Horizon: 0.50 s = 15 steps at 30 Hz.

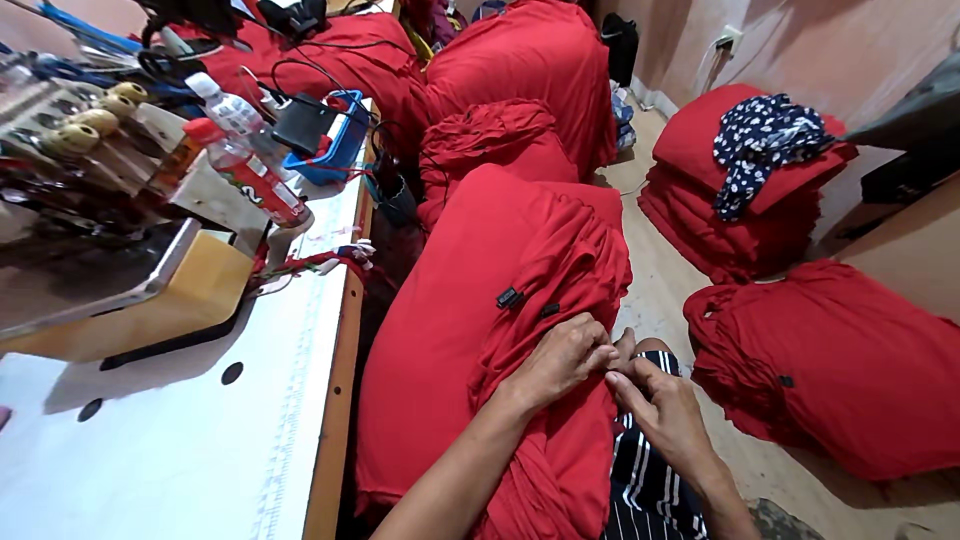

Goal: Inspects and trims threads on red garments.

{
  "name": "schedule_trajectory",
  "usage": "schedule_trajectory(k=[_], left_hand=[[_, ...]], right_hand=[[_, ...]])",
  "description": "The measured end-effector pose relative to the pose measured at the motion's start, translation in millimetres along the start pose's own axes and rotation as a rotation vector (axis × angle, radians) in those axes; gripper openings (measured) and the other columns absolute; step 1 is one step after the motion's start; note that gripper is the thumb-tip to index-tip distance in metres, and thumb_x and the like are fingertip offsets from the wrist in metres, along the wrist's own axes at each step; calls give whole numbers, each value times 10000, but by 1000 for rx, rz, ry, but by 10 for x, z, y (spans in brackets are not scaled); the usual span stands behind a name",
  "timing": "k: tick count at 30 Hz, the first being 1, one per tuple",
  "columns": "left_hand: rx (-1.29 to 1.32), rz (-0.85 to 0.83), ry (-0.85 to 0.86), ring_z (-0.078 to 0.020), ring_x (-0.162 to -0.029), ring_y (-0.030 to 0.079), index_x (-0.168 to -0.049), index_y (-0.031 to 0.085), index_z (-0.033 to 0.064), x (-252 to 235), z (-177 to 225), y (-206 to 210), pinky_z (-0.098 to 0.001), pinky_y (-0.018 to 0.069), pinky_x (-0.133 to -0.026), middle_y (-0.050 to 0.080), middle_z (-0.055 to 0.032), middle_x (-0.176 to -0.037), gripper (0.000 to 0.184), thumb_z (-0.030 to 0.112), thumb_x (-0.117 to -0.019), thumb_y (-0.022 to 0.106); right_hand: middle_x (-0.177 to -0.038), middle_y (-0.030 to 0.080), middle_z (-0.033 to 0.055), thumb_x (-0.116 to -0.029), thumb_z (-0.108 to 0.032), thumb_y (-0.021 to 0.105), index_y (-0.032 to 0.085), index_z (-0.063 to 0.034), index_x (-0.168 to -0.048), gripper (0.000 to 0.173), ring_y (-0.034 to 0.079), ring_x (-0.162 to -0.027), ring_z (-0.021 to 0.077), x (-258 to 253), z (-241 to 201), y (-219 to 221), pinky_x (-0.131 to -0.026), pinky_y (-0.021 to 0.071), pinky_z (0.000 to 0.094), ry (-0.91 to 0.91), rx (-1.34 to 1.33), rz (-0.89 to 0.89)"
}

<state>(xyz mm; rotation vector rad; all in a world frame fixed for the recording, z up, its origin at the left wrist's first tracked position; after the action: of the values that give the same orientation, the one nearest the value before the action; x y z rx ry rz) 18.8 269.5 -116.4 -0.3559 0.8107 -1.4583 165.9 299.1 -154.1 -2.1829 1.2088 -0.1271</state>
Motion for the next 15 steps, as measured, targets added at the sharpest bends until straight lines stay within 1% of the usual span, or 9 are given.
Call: schedule_trajectory(k=[3,5,7,8,9,11,12,14,15], left_hand=[[-6,20,14,-237,-800,638,-925,696,-89,5,9,-7,-335,520,-785,658,-185,-871,233,104,-998,588],[-4,80,42,-227,-799,648,-923,700,-87,14,9,-21,-321,528,-785,666,-180,-865,219,92,-991,595],[43,173,36,-200,-780,640,-910,692,-87,23,-3,-48,-300,528,-766,657,-164,-845,206,74,-990,589],[89,214,10,-186,-796,653,-919,690,-85,25,-19,-64,-302,540,-780,665,-155,-858,203,67,-996,580],[145,236,-18,-176,-836,678,-938,689,-82,25,-35,-81,-310,555,-815,688,-151,-895,200,61,-1004,567],[258,175,-41,-175,-975,695,-1005,687,-88,18,-58,-78,-333,549,-914,716,-167,-1031,224,76,-1028,536],[298,101,-33,-175,-1041,680,-1037,686,-99,14,-41,-54,-331,526,-955,711,-181,-1099,246,80,-1035,517],[358,-41,-4,-202,-1170,650,-1114,684,-114,4,36,4,-335,481,-1048,693,-209,-1200,294,81,-1047,475],[370,-96,1,-241,-1269,609,-1203,662,-118,2,73,21,-361,433,-1119,667,-230,-1277,332,92,-1058,449]], right_hand=[[-756,672,92,-987,-276,597,719,-24,-952,282,656,-655,248,21,-8,-17,-611,512,502,4,38,-5],[-756,677,92,-984,-273,602,720,-22,-962,278,661,-658,255,32,6,-44,-611,512,512,4,44,18],[-770,680,106,-988,-275,602,710,-9,-1014,288,657,-658,255,29,61,-81,-615,520,511,36,37,58],[-784,679,108,-990,-276,600,702,0,-1051,300,646,-657,239,20,99,-98,-620,522,493,58,19,81],[-777,658,82,-993,-273,590,689,3,-1074,304,608,-641,190,6,141,-103,-612,506,434,80,-21,98],[-768,615,-22,-1008,-246,563,654,5,-1136,296,541,-635,31,-28,206,-73,-615,475,243,134,-214,64],[-773,599,-57,-1004,-226,562,621,22,-1187,314,525,-635,-22,-42,214,-29,-614,464,180,166,-364,18],[-813,606,-72,-956,-209,614,561,35,-1271,402,542,-657,-35,-43,186,89,-621,477,168,249,-585,-69],[-911,655,-36,-936,-206,648,556,34,-1286,435,597,-735,-15,-24,183,150,-686,524,189,281,-631,-111]])
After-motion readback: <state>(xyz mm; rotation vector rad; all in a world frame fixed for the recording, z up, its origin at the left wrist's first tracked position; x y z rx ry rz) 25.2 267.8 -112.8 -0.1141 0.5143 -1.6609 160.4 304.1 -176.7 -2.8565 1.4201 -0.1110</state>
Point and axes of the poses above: each hand's wrist, its own x-axis away from the middle knuckle, its own y-axis out of the palm, z = x × y, the point moved 5 cm from there along -x, towards the middle knuckle
